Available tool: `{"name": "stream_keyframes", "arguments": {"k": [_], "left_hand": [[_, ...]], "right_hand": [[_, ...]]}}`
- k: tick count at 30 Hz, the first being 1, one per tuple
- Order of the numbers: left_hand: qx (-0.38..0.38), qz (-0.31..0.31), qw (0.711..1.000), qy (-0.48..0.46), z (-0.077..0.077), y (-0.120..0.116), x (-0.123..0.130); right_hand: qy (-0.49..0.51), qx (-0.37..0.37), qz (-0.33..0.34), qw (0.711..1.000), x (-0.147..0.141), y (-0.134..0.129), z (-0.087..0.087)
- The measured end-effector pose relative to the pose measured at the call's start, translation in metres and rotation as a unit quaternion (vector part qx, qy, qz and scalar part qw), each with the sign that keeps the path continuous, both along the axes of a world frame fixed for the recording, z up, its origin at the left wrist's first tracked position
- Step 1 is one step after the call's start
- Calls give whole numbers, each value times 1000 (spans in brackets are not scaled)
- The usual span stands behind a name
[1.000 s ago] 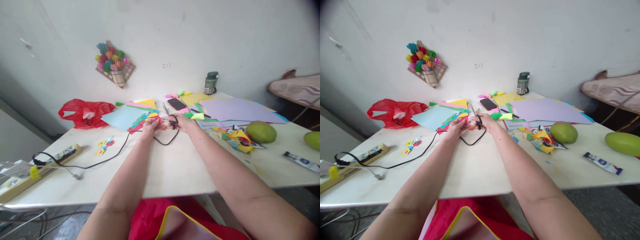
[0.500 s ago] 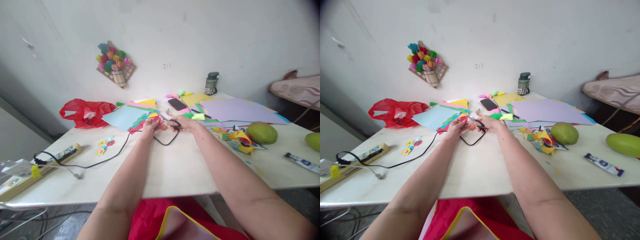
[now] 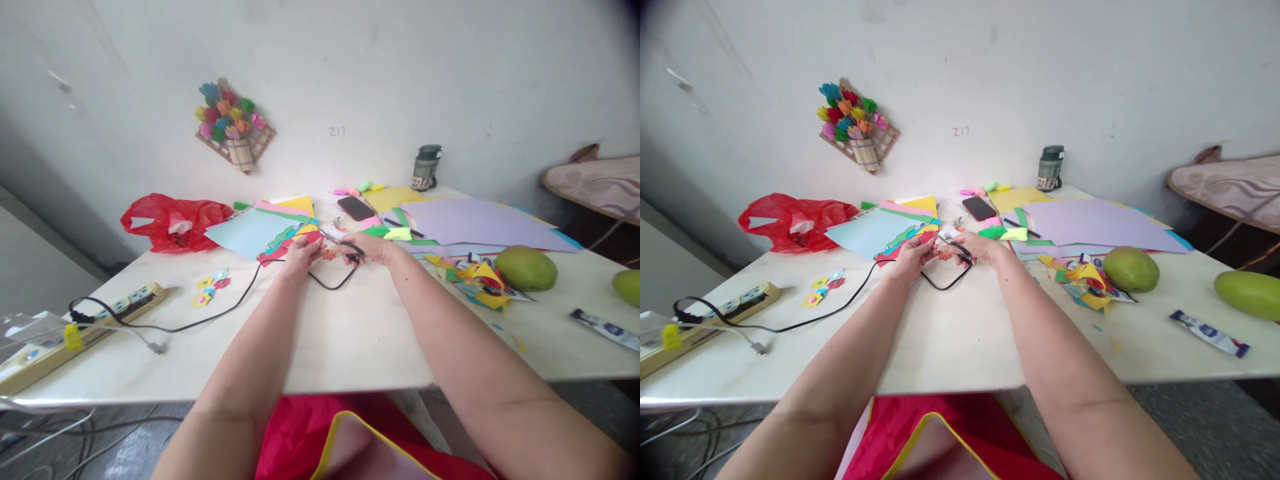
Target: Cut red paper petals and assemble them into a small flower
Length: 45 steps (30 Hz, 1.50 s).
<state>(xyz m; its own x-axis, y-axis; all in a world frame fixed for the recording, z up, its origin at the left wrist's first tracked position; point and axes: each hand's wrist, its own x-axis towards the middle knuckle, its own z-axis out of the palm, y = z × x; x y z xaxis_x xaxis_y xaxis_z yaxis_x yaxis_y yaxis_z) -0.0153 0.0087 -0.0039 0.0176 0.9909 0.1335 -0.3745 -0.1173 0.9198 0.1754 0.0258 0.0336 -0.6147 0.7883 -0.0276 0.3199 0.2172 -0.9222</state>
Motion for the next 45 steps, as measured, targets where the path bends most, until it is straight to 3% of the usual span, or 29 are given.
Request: {"name": "stream_keyframes", "arguments": {"k": [8, 45], "left_hand": [[8, -43, 999, 8, 0, -2, -1], [-7, 3, 1000, -10, -1, 0, -2]], "right_hand": [[-11, 10, -1, 1000, -1, 0, -2], [-41, 31, -11, 999, -7, -4, -2]]}}
